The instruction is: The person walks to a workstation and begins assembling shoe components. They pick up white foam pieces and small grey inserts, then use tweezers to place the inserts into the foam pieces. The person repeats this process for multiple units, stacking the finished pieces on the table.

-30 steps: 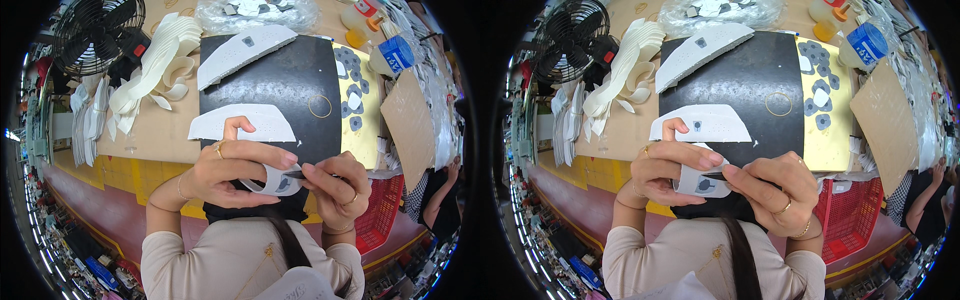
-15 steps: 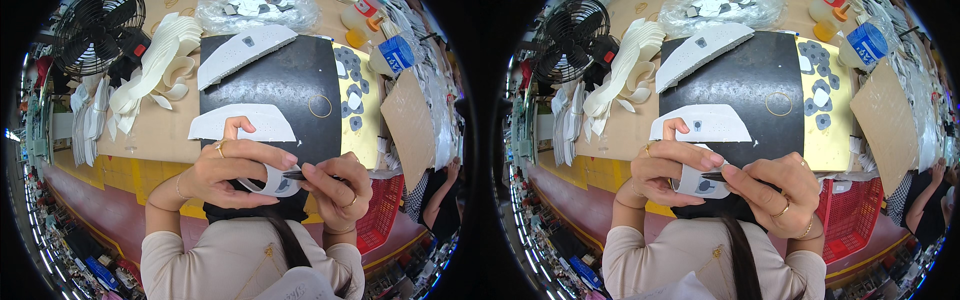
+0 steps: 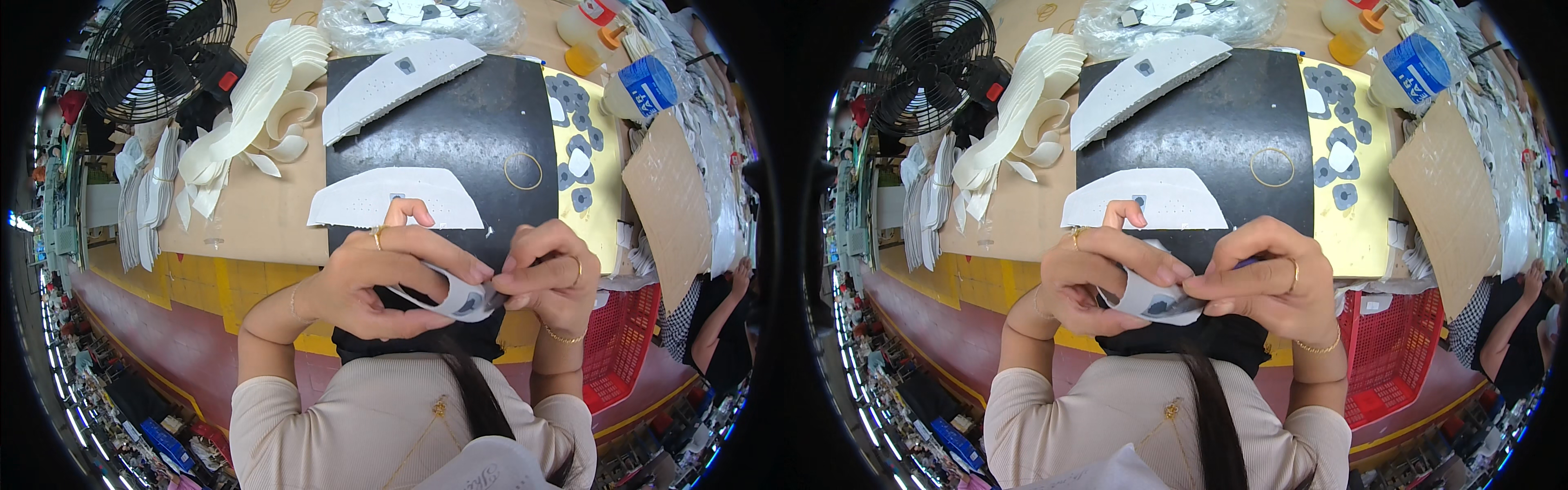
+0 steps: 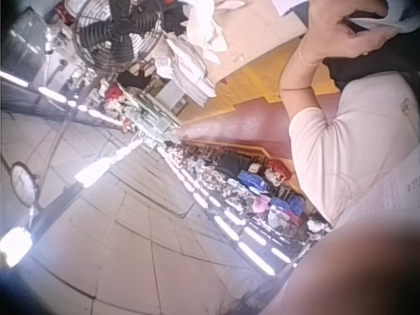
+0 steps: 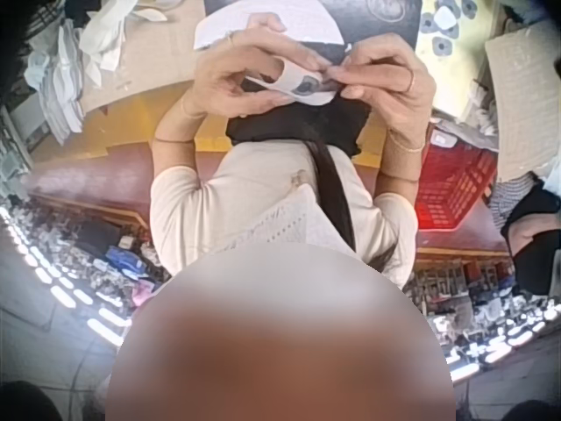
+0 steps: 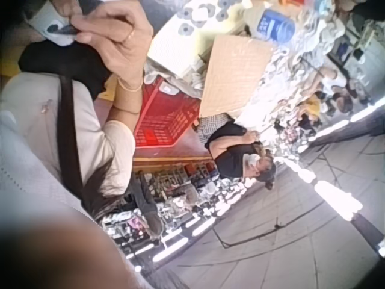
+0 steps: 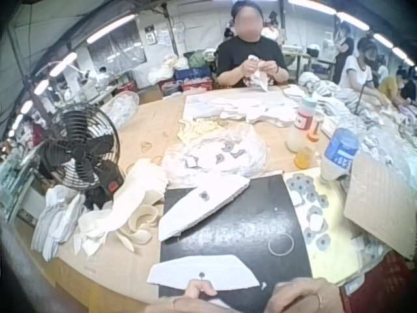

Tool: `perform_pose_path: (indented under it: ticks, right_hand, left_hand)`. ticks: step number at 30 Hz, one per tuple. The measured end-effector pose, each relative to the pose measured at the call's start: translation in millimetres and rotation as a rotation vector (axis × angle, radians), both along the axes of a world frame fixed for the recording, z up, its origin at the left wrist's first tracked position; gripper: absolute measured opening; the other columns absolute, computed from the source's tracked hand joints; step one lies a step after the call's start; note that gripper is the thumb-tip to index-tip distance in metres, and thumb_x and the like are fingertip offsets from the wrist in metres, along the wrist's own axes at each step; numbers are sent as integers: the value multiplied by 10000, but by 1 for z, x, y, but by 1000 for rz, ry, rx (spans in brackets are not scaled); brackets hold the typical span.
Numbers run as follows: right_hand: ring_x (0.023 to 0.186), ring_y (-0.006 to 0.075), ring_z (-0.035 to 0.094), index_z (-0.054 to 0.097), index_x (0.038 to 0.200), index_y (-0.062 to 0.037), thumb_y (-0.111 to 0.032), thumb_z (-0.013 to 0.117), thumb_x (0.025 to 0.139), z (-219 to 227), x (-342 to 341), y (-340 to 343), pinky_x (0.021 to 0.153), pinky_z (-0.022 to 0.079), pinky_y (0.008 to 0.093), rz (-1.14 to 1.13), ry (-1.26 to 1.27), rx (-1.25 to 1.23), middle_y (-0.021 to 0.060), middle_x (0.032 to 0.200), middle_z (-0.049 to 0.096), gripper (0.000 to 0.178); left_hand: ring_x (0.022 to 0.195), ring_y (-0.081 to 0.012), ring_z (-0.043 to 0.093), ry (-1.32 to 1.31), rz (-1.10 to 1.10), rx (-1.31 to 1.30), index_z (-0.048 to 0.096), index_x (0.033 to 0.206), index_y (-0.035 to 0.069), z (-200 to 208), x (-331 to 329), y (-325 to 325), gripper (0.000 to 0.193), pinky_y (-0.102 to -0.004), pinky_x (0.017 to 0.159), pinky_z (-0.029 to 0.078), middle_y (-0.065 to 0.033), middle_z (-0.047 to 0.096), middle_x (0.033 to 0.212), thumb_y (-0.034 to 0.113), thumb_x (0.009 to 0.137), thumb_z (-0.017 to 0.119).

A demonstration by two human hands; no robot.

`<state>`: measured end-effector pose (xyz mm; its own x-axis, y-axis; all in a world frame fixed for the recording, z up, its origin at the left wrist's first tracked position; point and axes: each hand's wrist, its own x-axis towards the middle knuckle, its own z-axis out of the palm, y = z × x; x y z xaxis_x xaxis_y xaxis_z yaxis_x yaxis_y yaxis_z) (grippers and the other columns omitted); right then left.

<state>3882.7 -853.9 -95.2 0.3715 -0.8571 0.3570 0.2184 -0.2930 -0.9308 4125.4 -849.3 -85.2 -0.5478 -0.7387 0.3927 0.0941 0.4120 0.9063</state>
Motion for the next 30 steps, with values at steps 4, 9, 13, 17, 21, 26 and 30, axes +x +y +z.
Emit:
perform_pose_path:
  ticks: [4, 9, 13, 17, 21, 26, 30]
  right_hand:
    - [675, 98, 518, 728, 1056, -1, -412, 834, 771, -21, -7, -4, 606, 406, 211, -12, -280, 218, 24, 953, 542, 511]
    - [691, 64, 503, 677, 1212, -53, -361, 914, 651, 9, -12, -16, 579, 360, 183, -91, 225, -24, 30, 1064, 552, 683]
    - [693, 36, 525, 739, 1062, -60, -232, 890, 710, 12, -10, -38, 557, 353, 171, 265, 410, 29, 55, 987, 692, 420]
    - [605, 20, 477, 731, 1000, -27, -170, 860, 753, 17, -16, -40, 513, 348, 187, 397, 544, 348, 13, 796, 686, 314]
    - [649, 45, 596, 701, 910, 29, -108, 820, 786, 18, -9, -39, 581, 451, 199, 411, 624, 493, 29, 751, 682, 219]
    - [622, 26, 506, 703, 901, 18, -142, 801, 795, 17, -4, -39, 548, 406, 206, 429, 666, 603, -17, 698, 612, 215]
    - [592, 11, 468, 652, 801, 9, -98, 793, 781, 21, 2, -39, 528, 355, 196, 391, 606, 719, -39, 666, 577, 179]
  left_hand:
    - [1096, -298, 665, 74, 77, 51, 639, 723, 82, -1, -6, -2, 184, -436, 953, 344, -120, 678, 1116, 67, 721, 822]
    - [1039, -262, 622, -114, 89, 129, 716, 866, 17, 12, 4, -8, 145, -385, 901, 464, -128, 645, 1093, 50, 750, 797]
    - [723, -125, 617, -299, -98, 404, 713, 958, 1, 19, 9, -16, 137, -249, 644, 486, -80, 677, 878, 90, 858, 741]
    - [643, -51, 593, -375, 9, 711, 733, 932, -2, 21, 8, -14, 126, -205, 565, 467, -3, 685, 765, 68, 835, 771]
    - [609, -29, 557, -424, -43, 833, 712, 999, 0, 23, 9, -17, 174, -203, 546, 449, 5, 646, 714, 145, 904, 715]
    - [578, -19, 541, -421, -31, 906, 710, 962, 1, 15, 7, -16, 158, -191, 520, 422, 12, 630, 681, 143, 895, 723]
    - [561, -19, 519, -382, -77, 967, 710, 958, 6, 8, 7, -21, 166, -189, 509, 390, 23, 609, 658, 155, 887, 726]
